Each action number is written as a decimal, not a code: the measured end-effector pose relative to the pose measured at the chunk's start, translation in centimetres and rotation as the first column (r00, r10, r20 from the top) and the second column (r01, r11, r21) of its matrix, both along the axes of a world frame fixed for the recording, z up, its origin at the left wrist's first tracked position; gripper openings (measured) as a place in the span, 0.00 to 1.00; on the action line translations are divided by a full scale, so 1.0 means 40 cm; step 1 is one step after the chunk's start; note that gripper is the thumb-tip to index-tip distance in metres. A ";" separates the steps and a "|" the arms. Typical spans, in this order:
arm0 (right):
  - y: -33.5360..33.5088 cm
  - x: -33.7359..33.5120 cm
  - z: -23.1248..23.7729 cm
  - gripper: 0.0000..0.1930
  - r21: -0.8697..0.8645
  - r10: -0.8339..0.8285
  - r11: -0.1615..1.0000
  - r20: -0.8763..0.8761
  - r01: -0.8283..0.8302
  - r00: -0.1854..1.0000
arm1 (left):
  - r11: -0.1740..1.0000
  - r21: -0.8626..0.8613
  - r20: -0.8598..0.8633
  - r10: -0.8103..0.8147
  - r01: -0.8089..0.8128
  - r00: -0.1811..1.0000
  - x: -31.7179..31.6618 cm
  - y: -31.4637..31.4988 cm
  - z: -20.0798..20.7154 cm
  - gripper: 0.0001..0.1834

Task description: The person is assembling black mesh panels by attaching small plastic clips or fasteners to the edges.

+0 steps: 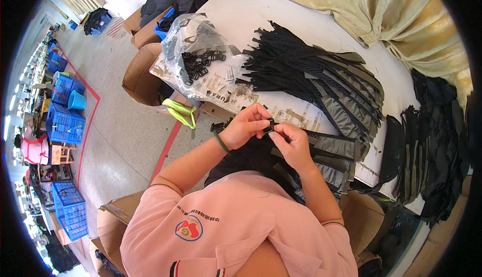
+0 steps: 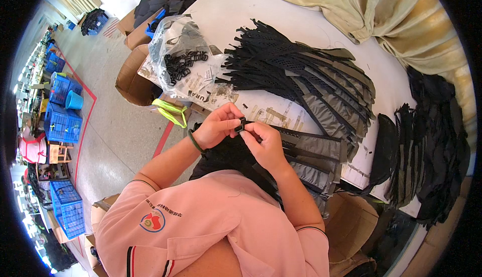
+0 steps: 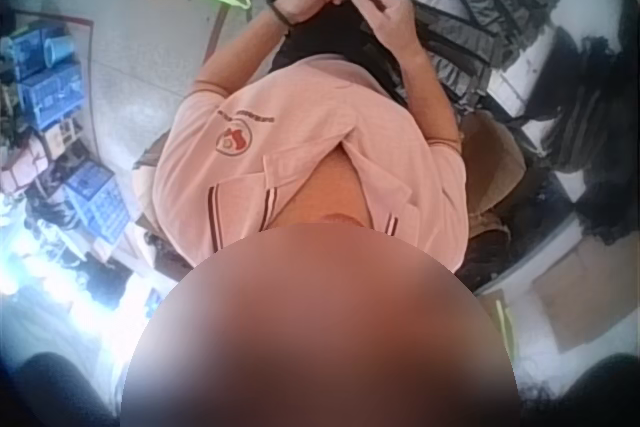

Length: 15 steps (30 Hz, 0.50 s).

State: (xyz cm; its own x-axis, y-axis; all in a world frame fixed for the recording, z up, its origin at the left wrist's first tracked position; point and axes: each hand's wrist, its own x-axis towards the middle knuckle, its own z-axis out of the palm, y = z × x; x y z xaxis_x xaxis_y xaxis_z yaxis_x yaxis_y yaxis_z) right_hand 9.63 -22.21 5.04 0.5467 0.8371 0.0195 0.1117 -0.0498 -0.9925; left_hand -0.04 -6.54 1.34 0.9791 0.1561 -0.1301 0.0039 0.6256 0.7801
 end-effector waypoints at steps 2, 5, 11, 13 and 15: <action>0.001 -0.002 -0.007 0.02 0.080 -0.018 0.997 0.192 0.003 0.981 | 0.999 -0.033 -0.011 -0.006 0.005 1.000 -0.002 -0.001 -0.009 0.07; -0.004 -0.010 -0.040 0.03 0.069 -0.060 0.996 0.135 0.051 0.989 | 0.993 -0.104 -0.007 -0.050 0.048 0.999 -0.002 -0.002 -0.017 0.07; 0.000 -0.015 -0.019 0.14 0.147 -0.057 0.983 -0.325 0.109 0.944 | 0.997 -0.034 -0.048 -0.073 0.071 0.996 -0.004 -0.001 -0.014 0.06; -0.001 -0.004 -0.024 0.12 0.061 -0.049 0.997 0.106 0.042 0.993 | 0.999 0.001 -0.056 -0.046 0.046 0.997 -0.001 -0.008 0.005 0.06; 0.007 -0.004 -0.025 0.11 0.103 -0.107 0.991 0.202 0.088 0.974 | 0.985 -0.170 -0.105 0.025 -0.043 0.994 -0.002 -0.022 0.029 0.06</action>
State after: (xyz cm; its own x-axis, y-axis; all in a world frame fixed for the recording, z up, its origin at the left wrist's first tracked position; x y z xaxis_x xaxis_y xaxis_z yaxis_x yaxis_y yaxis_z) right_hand 9.47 -21.92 4.05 0.6016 0.7691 0.2157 0.3137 0.0209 -0.9493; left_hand -0.13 -7.41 2.52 0.9537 0.1559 -0.2572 0.0546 0.7512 0.6578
